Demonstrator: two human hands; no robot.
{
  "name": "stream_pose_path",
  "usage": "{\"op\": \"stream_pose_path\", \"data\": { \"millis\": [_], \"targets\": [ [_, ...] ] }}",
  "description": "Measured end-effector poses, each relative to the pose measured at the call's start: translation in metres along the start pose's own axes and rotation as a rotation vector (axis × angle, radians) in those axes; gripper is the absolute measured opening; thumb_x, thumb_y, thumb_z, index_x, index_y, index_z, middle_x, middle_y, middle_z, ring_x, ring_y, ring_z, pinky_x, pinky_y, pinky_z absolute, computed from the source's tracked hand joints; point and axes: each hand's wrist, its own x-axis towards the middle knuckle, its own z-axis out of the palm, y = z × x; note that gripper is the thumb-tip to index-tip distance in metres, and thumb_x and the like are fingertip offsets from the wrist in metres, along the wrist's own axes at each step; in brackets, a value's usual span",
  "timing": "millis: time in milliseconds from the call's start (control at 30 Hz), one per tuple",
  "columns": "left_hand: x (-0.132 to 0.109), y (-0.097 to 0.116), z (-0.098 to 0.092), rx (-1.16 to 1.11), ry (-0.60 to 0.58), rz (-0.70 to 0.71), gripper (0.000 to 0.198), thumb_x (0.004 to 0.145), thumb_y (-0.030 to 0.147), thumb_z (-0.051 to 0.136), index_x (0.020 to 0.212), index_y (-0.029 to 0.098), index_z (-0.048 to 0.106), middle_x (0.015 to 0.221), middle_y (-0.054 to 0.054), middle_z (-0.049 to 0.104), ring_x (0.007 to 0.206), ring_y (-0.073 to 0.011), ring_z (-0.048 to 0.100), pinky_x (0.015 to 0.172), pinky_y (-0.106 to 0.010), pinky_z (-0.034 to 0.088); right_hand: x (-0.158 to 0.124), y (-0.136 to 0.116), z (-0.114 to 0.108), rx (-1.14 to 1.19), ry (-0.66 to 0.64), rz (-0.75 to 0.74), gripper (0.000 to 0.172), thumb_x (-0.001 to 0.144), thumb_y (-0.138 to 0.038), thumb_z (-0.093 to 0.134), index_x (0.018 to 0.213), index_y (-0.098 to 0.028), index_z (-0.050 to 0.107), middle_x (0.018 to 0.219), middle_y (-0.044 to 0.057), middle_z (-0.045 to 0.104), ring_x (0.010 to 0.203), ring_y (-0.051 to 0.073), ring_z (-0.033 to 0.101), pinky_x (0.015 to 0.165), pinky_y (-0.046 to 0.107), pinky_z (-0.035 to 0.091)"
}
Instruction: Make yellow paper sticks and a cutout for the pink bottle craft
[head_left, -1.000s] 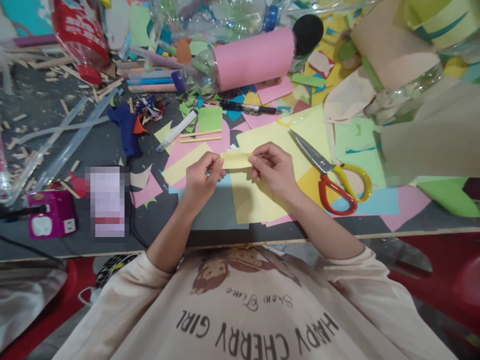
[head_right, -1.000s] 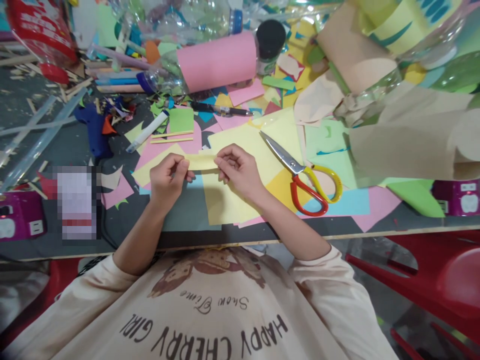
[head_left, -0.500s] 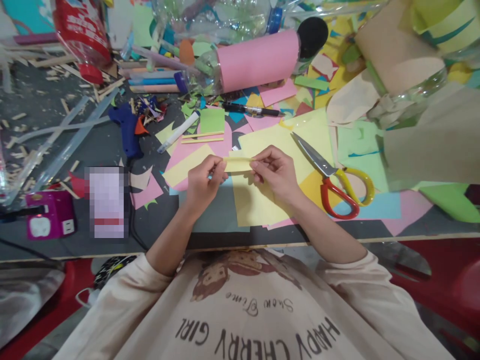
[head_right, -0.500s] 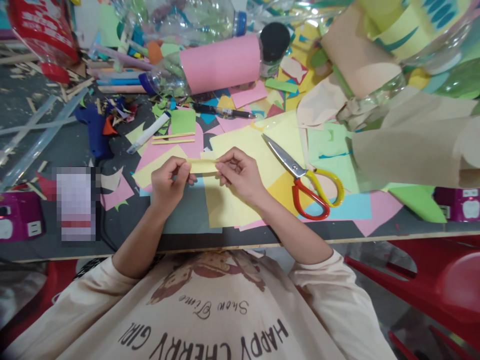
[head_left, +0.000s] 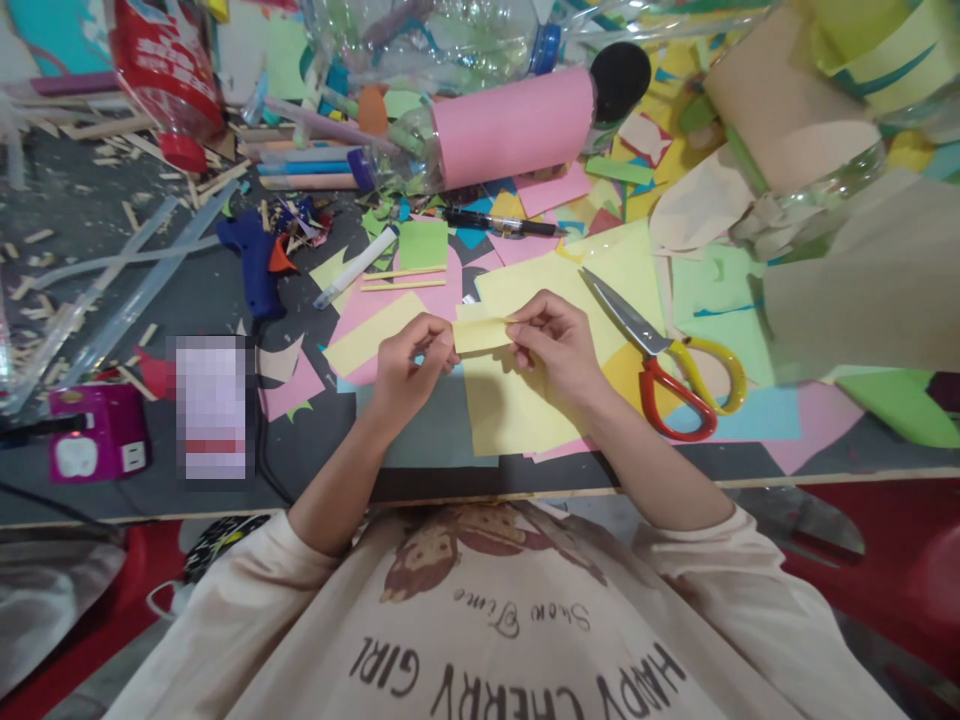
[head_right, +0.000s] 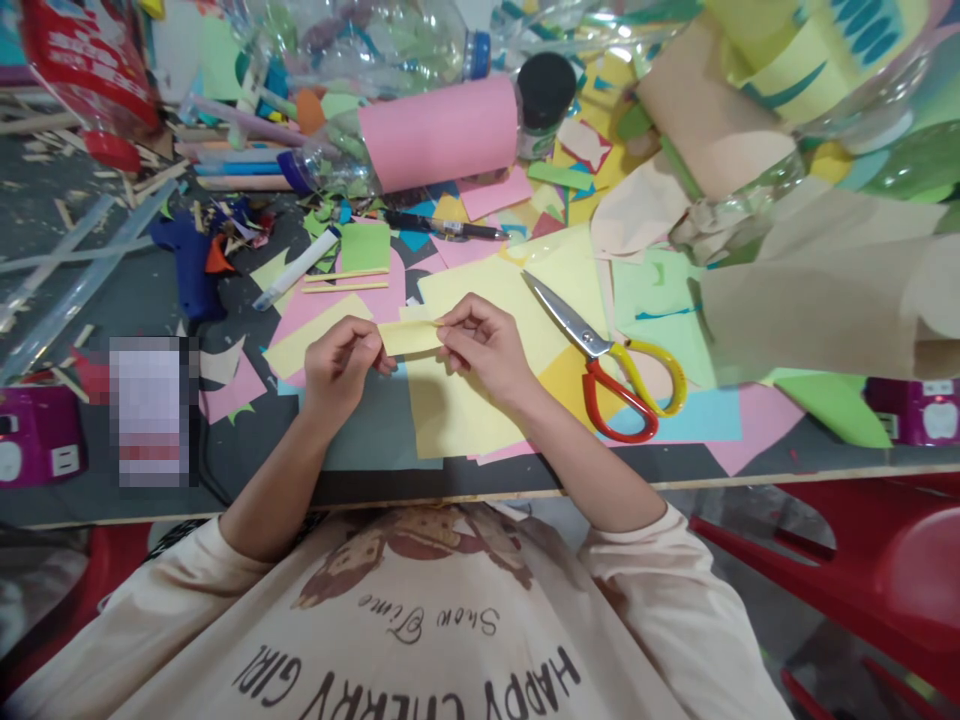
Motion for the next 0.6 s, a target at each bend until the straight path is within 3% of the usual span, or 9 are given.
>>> {"op": "stream_pose_path", "data": {
  "millis": [133, 600],
  "targets": [
    [-0.0003, -0.0010, -0.0008, -0.084, -0.014, -0.011, 0.025, 0.091, 0.036, 0.052, 0.074, 0.019, 0.056, 0.059, 0.003, 0.060, 0.050, -0.0065, 0.057, 0.050, -0.016, 0.048, 0.0003, -0.0006, 0.0005, 0.026, -0.003, 0.028, 0.022, 0.070, -0.029, 0.077, 0.072, -0.020, 0.057, 0.052, -0.010, 0.058, 0.036, 0.002, 0.049, 0.035, 0.014, 0.038],
    [0.0015, 0.0029, -0.0013, -0.168, -0.056, 0.033, 0.033, 0.092, 0.045, 0.054, 0.074, 0.018, 0.056, 0.057, 0.003, 0.061, 0.047, -0.0063, 0.056, 0.048, -0.017, 0.046, 0.0028, 0.0033, 0.0003, 0.080, 0.015, 0.062, 0.035, 0.063, -0.042, 0.084, 0.082, -0.020, 0.065, 0.052, -0.009, 0.059, 0.037, 0.005, 0.052, 0.036, 0.017, 0.041]
  ]
}}
